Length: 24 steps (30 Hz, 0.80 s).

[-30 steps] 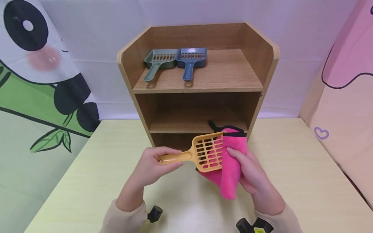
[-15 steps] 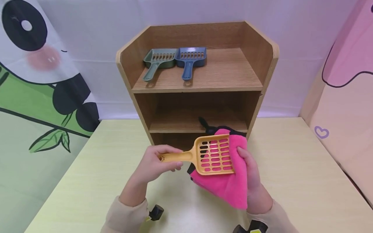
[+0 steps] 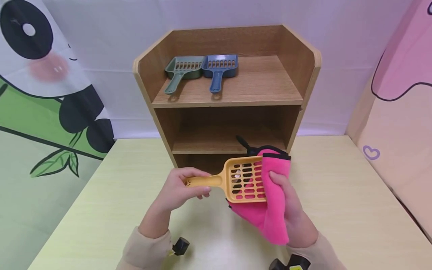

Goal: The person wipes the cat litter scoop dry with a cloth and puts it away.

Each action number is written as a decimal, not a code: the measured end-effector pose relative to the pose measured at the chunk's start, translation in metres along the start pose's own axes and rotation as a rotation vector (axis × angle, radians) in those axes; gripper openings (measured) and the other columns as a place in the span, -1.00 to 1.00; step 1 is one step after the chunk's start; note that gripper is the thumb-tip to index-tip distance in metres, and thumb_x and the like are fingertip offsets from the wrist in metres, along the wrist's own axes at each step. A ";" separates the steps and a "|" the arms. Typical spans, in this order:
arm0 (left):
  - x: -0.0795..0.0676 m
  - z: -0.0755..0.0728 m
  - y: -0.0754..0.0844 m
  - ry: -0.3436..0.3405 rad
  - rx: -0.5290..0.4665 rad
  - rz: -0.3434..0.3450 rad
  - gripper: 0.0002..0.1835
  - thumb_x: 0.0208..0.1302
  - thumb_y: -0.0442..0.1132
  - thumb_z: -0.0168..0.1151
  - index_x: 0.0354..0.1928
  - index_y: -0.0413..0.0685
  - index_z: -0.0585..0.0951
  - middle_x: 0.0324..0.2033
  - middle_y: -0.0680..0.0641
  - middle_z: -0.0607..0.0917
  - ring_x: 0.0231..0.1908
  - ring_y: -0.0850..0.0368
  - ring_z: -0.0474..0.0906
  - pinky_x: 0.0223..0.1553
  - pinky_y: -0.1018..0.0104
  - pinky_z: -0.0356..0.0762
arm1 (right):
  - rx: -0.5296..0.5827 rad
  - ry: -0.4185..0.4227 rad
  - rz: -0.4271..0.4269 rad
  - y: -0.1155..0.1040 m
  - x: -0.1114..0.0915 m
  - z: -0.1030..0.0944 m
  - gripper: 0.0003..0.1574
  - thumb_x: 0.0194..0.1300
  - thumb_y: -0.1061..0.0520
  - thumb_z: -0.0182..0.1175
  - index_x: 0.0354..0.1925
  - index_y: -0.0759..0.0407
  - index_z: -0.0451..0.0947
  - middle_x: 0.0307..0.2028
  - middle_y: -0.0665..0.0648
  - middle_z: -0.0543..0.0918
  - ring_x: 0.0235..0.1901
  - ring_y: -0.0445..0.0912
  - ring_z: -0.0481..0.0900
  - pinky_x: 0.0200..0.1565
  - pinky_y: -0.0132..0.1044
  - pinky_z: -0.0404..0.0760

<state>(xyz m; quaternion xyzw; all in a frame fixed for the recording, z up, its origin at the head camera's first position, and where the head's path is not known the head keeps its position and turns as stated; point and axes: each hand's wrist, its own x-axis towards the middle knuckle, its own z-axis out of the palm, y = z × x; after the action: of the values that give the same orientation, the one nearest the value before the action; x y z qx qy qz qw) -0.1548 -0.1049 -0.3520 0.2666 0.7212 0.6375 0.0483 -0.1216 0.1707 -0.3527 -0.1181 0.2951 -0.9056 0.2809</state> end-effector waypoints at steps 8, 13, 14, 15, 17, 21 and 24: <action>-0.001 -0.002 0.001 0.015 0.010 -0.007 -0.73 0.03 -0.43 0.38 -0.16 -0.32 0.66 -0.42 -0.33 0.71 -0.53 0.09 0.67 -0.50 0.27 0.64 | -0.123 0.186 0.042 -0.005 0.003 0.010 -0.49 0.45 -0.16 -0.26 0.28 -0.09 0.09 0.11 -0.04 0.52 0.10 -0.08 0.54 0.16 -0.15 0.49; 0.000 0.001 -0.003 0.000 0.005 -0.005 -0.72 0.06 -0.39 0.38 -0.14 -0.30 0.66 -0.39 -0.32 0.71 -0.52 0.10 0.68 -0.50 0.22 0.65 | -0.128 -0.172 -0.164 0.006 0.004 0.014 -0.33 0.47 -0.09 -0.71 0.41 0.04 -0.05 0.28 0.08 0.25 0.26 -0.10 0.27 0.27 -0.25 0.37; 0.000 0.001 -0.004 -0.001 0.005 -0.003 -0.72 0.06 -0.38 0.38 -0.14 -0.30 0.65 -0.40 -0.33 0.71 -0.52 0.10 0.67 -0.50 0.21 0.64 | -0.132 -0.206 -0.197 0.009 0.005 0.016 -0.31 0.46 -0.08 -0.75 0.42 0.09 -0.11 0.31 0.09 0.19 0.29 -0.10 0.20 0.30 -0.31 0.32; 0.000 0.001 -0.004 0.002 0.007 -0.002 -0.72 0.07 -0.38 0.37 -0.14 -0.30 0.65 -0.39 -0.32 0.71 -0.52 0.11 0.67 -0.50 0.21 0.64 | -0.137 -0.214 -0.212 0.010 0.005 0.018 -0.30 0.46 -0.09 -0.77 0.43 0.08 -0.15 0.31 0.09 0.16 0.29 -0.11 0.18 0.30 -0.32 0.31; 0.000 0.001 -0.004 0.005 0.013 -0.001 -0.72 0.07 -0.38 0.37 -0.13 -0.30 0.65 -0.40 -0.32 0.71 -0.52 0.11 0.67 -0.50 0.21 0.64 | -0.122 -0.224 -0.216 0.011 0.005 0.019 -0.30 0.46 -0.08 -0.79 0.44 0.09 -0.18 0.31 0.11 0.15 0.29 -0.09 0.18 0.31 -0.32 0.30; -0.002 -0.002 -0.003 0.020 0.029 -0.017 -0.72 0.08 -0.39 0.36 -0.12 -0.30 0.65 -0.42 -0.33 0.70 -0.51 0.09 0.68 -0.48 0.23 0.65 | 0.055 -0.165 -0.031 0.004 0.007 0.010 -0.36 0.47 -0.13 -0.64 0.39 -0.08 0.02 0.24 0.09 0.37 0.22 -0.03 0.40 0.27 -0.18 0.37; -0.002 -0.003 -0.002 0.028 0.042 -0.023 -0.72 0.07 -0.40 0.37 -0.13 -0.31 0.65 -0.45 -0.33 0.70 -0.52 0.02 0.67 -0.47 0.25 0.65 | -0.060 0.084 0.079 -0.002 0.007 0.006 -0.49 0.47 -0.14 -0.36 0.31 -0.13 0.10 0.11 0.01 0.53 0.13 -0.04 0.53 0.19 -0.13 0.46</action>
<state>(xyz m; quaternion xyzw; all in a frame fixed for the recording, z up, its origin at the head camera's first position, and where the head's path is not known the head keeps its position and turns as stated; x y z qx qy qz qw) -0.1546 -0.1085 -0.3537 0.2502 0.7380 0.6254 0.0399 -0.1256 0.1648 -0.3462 -0.0766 0.3382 -0.8886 0.3001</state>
